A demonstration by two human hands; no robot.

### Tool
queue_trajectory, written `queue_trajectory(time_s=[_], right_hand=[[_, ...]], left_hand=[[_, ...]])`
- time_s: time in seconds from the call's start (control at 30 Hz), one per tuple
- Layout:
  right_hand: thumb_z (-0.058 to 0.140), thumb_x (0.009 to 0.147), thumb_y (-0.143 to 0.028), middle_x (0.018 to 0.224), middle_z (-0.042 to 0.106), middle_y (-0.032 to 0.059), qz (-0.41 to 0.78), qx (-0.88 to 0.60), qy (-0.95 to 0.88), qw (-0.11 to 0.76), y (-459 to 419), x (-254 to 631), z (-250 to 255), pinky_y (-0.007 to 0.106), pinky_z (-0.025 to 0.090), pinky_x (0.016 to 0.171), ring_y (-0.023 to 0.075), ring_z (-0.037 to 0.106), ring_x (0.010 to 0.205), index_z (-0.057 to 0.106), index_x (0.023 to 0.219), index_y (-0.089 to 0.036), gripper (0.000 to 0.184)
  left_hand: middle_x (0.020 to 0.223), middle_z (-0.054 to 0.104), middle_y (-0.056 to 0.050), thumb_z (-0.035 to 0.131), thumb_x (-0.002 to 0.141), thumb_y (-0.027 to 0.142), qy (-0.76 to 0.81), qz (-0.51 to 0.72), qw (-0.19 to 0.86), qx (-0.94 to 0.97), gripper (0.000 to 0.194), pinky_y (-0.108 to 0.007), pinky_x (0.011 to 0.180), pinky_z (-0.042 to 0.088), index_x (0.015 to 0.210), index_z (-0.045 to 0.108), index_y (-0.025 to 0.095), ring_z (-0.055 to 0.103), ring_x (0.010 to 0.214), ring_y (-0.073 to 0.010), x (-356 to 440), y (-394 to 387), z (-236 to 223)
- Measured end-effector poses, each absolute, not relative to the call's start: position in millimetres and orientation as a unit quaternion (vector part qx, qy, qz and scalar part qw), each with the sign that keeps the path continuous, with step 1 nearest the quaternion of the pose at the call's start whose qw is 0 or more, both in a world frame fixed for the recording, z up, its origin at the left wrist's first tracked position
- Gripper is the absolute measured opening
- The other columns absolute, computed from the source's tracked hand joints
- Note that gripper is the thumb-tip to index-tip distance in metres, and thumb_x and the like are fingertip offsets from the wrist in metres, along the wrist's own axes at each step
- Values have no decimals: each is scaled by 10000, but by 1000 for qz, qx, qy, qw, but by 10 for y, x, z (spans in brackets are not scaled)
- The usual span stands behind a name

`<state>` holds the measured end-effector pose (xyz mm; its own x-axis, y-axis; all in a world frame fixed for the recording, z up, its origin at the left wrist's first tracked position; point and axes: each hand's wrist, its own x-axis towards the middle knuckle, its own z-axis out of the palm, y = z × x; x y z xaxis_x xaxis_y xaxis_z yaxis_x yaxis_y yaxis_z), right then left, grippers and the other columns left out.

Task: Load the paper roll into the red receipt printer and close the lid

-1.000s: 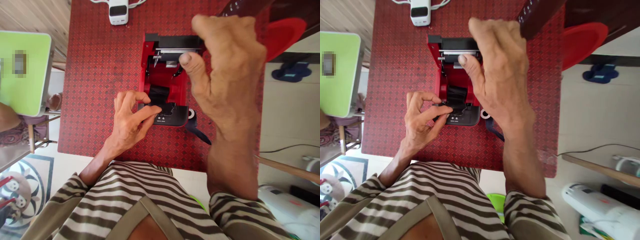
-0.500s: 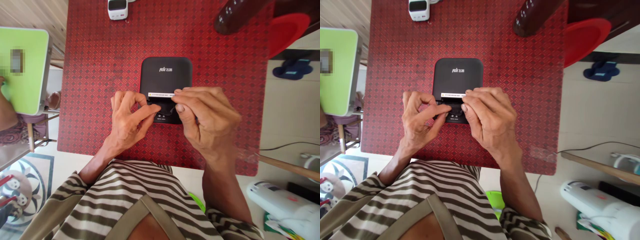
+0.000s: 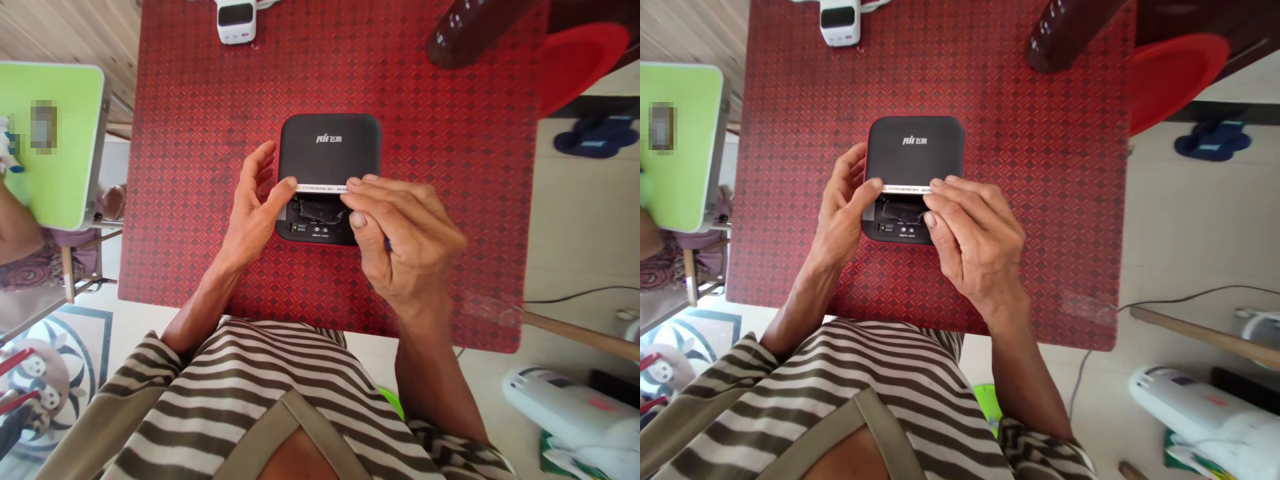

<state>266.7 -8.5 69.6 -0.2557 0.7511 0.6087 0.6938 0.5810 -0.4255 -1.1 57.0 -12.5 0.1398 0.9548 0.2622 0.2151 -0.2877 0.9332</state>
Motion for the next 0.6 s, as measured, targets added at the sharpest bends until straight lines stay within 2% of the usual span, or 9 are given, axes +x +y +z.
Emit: queue_trajectory(time_s=[0.1,0.33,0.5,0.6], right_hand=[[689,1291,-246,1487,987,75,27,-466,-784,409,-100,2646,652,618,779,1225,366,956,1399,899,1546,-342,344],[673,1289,-196,1530,973,114,6,-474,-779,410,-159,2585,576,576,782,1261,359,946,1454,882,1566,-265,354],[666,1284,-201,1559,963,109,8,-471,-777,417,-175,2590,556,583,773,1293,358,932,1484,870,1617,-275,397],[664,1287,-252,1595,949,106,20,-479,-767,426,-222,2579,569,629,763,1305,379,912,1520,831,1701,-316,451]], left_hand=[[1997,610,-78,838,1171,903,447,472,423,632,851,-715,1521,568,1866,536,515,604,1875,-452,-44,603,-226],[1989,627,-88,911,1102,938,449,465,484,591,900,-667,1473,633,1813,587,492,667,1813,-465,-87,594,-204],[1884,731,-97,886,1147,890,448,474,465,599,804,-609,1425,670,1777,637,456,732,1743,-421,-24,603,-153],[1848,767,-107,827,1213,799,457,475,426,620,691,-604,1365,702,1777,648,444,771,1693,-399,-17,545,-92]])
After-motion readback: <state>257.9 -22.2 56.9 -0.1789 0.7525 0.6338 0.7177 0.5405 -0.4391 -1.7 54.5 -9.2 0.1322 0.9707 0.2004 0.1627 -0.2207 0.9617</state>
